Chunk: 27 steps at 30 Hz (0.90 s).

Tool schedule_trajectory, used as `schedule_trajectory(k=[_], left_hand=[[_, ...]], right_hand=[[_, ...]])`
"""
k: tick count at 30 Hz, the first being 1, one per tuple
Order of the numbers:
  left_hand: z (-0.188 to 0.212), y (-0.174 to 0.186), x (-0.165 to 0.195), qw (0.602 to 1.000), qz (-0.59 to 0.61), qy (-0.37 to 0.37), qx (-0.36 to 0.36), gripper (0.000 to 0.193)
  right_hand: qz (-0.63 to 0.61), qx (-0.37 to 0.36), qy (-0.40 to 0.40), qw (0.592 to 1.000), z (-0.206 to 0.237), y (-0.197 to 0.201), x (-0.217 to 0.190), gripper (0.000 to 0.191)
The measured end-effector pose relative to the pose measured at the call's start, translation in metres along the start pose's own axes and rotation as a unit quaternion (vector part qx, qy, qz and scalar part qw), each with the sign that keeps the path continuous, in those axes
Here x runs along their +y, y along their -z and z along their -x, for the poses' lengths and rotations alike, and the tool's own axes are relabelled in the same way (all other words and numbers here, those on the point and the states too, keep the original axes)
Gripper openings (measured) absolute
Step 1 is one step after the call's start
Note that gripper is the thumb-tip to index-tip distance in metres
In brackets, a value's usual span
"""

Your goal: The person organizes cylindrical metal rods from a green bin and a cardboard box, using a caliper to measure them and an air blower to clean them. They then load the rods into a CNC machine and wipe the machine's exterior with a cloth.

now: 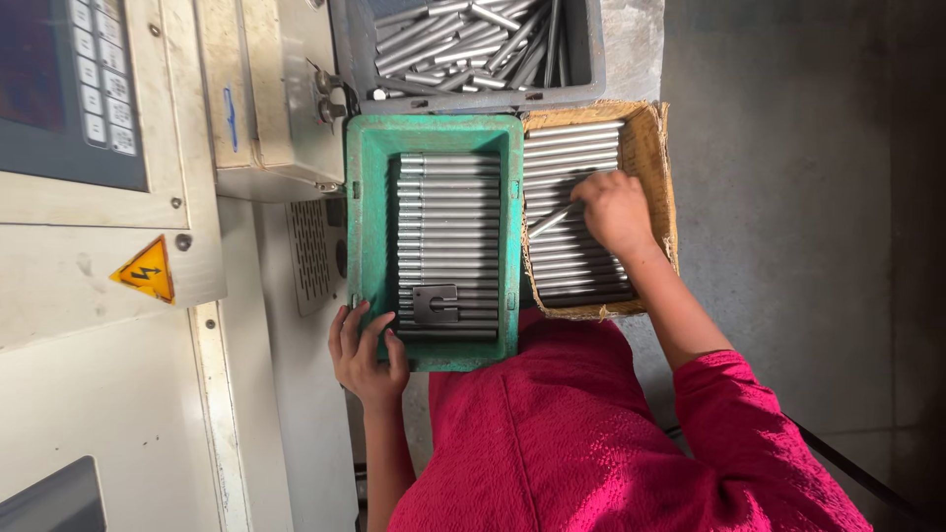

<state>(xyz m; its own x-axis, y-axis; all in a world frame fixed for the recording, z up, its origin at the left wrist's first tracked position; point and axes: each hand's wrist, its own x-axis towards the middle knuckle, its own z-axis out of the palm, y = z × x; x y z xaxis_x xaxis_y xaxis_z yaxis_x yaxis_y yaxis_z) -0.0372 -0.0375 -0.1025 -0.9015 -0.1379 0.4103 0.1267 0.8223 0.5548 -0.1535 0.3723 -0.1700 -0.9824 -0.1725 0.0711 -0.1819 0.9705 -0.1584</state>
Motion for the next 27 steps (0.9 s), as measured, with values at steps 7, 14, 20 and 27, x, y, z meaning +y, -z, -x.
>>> schedule_trajectory(k=[7, 14, 20, 27], left_hand=[[0.001, 0.0, -0.001, 1.0, -0.004, 0.004, -0.009, 0.024], [0.0, 0.001, 0.002, 1.0, -0.004, 0.007, -0.011, 0.025], [-0.002, 0.004, 0.005, 1.0, -0.008, 0.009, -0.012, 0.023], [-0.001, 0.001, 0.004, 1.0, -0.006, 0.006, -0.006, 0.025]], right_hand=[[0.046, 0.088, 0.008, 0.995, 0.007, 0.02, -0.004, 0.041], [0.055, -0.002, -0.086, 0.995, 0.011, 0.006, 0.001, 0.032], [-0.03, 0.064, -0.121, 0.99, 0.005, -0.002, 0.005, 0.037], [-0.193, 0.089, -0.196, 0.957, -0.003, -0.027, 0.01, 0.054]])
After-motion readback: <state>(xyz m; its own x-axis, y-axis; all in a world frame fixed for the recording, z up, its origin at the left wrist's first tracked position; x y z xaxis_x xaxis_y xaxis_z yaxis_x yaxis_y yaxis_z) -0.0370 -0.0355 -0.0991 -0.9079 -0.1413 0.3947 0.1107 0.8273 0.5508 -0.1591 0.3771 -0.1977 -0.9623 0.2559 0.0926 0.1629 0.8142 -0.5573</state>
